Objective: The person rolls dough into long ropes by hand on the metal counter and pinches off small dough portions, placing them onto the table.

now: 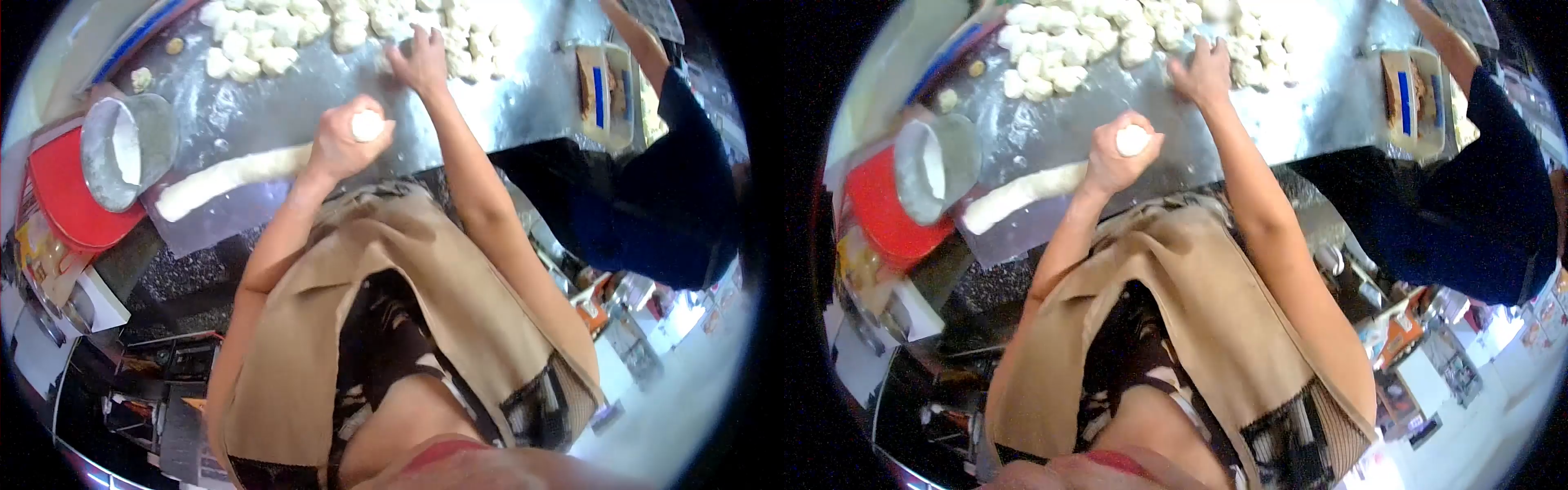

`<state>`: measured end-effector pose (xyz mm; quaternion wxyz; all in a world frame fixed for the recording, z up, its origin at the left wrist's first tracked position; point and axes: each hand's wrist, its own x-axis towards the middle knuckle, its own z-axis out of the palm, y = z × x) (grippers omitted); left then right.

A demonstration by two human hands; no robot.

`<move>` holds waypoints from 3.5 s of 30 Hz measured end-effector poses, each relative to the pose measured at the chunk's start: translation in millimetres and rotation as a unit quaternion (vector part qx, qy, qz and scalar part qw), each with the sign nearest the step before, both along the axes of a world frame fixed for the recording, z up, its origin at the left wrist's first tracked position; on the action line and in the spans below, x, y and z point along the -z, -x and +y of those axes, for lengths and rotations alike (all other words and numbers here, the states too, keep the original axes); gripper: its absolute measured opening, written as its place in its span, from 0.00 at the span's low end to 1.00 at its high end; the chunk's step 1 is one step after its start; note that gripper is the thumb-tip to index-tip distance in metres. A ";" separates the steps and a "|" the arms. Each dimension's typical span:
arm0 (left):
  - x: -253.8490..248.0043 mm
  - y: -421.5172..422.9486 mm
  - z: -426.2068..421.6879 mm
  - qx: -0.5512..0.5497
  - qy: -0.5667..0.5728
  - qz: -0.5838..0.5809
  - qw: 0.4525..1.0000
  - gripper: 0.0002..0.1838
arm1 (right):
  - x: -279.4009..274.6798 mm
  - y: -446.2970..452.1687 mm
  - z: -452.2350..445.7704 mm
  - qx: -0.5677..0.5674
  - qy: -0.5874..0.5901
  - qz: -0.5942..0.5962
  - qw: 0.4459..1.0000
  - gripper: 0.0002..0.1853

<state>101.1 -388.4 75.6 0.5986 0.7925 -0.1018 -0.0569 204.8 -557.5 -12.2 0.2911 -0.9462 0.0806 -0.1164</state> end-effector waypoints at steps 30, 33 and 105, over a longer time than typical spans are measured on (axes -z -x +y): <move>-0.1 9.3 -8.8 -0.008 -0.010 -0.061 0.998 0.09 | 6.7 18.5 -6.6 -0.009 -0.003 0.000 1.000 0.19; 28.1 6.0 17.1 -0.062 0.049 -0.024 0.997 0.08 | -59.2 60.3 -0.9 -0.131 0.165 0.176 0.962 0.37; 32.2 9.6 40.8 0.090 0.108 0.027 0.990 0.29 | -77.8 121.4 45.4 -0.132 -0.448 0.234 0.853 0.20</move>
